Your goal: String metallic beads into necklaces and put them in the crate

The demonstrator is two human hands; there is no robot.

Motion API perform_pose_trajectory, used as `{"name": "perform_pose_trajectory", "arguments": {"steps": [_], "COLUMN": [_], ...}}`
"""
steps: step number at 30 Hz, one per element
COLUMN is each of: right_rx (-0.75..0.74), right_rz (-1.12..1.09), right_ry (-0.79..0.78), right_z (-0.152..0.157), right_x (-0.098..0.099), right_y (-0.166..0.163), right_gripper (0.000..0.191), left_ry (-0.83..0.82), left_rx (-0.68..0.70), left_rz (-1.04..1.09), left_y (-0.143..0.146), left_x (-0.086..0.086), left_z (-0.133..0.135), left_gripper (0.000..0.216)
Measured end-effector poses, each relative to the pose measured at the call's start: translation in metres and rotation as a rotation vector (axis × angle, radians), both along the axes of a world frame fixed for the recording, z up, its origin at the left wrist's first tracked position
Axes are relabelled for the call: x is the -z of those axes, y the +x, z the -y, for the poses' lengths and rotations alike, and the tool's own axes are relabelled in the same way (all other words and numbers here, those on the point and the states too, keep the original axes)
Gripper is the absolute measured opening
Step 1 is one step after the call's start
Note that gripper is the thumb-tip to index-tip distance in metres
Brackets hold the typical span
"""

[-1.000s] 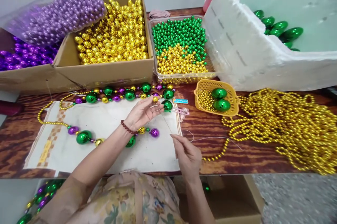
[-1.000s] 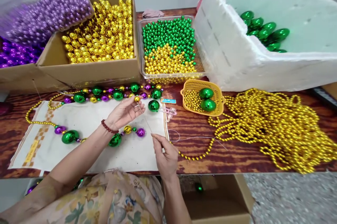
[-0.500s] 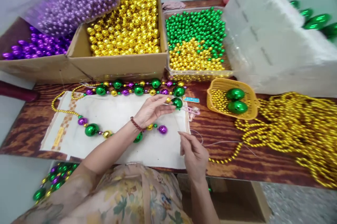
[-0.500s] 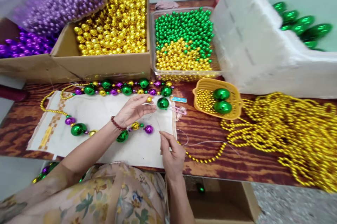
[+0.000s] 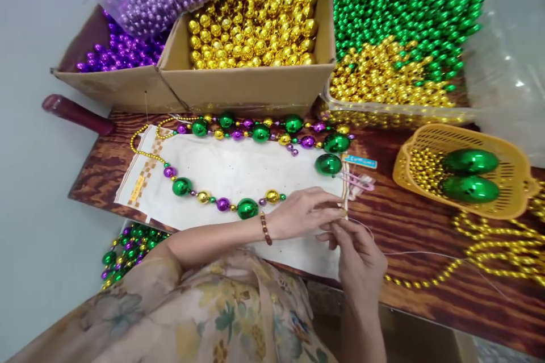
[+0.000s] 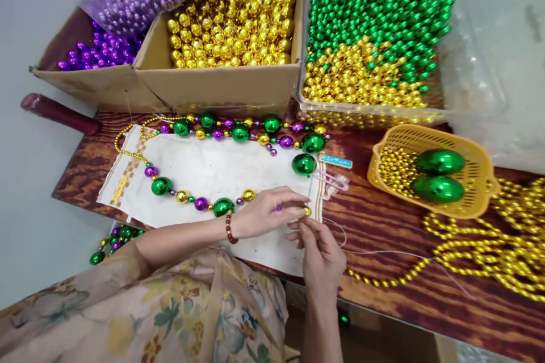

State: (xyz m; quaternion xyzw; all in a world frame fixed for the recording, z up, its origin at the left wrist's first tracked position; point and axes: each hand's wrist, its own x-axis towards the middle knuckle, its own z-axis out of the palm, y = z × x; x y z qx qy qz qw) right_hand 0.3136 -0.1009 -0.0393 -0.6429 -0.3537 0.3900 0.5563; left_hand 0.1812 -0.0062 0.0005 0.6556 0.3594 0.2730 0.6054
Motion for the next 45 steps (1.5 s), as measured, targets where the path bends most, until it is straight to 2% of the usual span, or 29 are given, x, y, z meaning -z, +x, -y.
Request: {"name": "perform_pose_trajectory", "arguments": {"steps": [3,7,9,11,15,18,21,24,26,28,30,32,34,38,45], "right_rx": [0.109,0.192,0.199,0.189,0.164,0.172,0.169,0.166,0.166,0.156,0.13,0.084,0.03,-0.073,-0.12], "right_rz": [-0.101,-0.193,-0.209,-0.212,-0.192,-0.2,-0.196,-0.172,-0.142,-0.093,-0.031,0.032,0.089,0.172,0.267], "right_ry": [0.002,0.008,0.017,0.03,0.04,0.032,0.029,0.039,0.058,0.087,0.12,0.152,0.179,0.217,0.27], "right_z": [0.003,0.006,0.006,0.005,0.006,0.008,0.008,0.008,0.007,0.007,0.007,0.007,0.007,0.008,0.009], "right_x": [0.004,0.01,0.014,0.018,0.022,0.02,0.019,0.018,0.018,0.017,0.014,0.011,0.006,-0.006,-0.016], "right_y": [0.005,0.01,0.011,0.011,0.011,0.01,0.011,0.012,0.012,0.012,0.012,0.012,0.013,0.014,0.01], "right_gripper": [0.022,0.022,0.02,0.018,0.017,0.016,0.016,0.016,0.015,0.013,0.011,0.01,0.011,0.013,0.013], "left_ry": [0.106,0.257,0.41,0.582,0.854,0.959,0.945,0.803,0.617,0.371,0.077,-0.205,-0.406,-0.618,-0.856], "left_rx": [-0.009,-0.217,-0.146,0.007,0.225,0.319,0.353,0.294,0.162,-0.002,-0.107,-0.147,-0.159,-0.182,-0.266], "left_rz": [-0.065,-0.128,-0.27,-0.438,-0.673,-0.713,-0.683,-0.544,-0.372,-0.176,0.015,0.192,0.327,0.465,0.58], "left_y": [-0.013,-0.029,-0.026,-0.015,0.016,0.031,0.035,0.03,0.024,0.017,0.011,0.006,0.002,-0.002,-0.001], "left_x": [-0.008,-0.019,-0.019,-0.014,0.006,0.021,0.027,0.023,0.016,0.008,-0.001,-0.01,-0.019,-0.03,-0.032], "left_z": [-0.005,-0.045,-0.065,-0.077,-0.082,-0.087,-0.096,-0.098,-0.095,-0.089,-0.083,-0.077,-0.075,-0.079,-0.084], "left_gripper": [0.023,0.025,0.027,0.031,0.039,0.038,0.032,0.032,0.041,0.043,0.04,0.038,0.039,0.042,0.035]}}
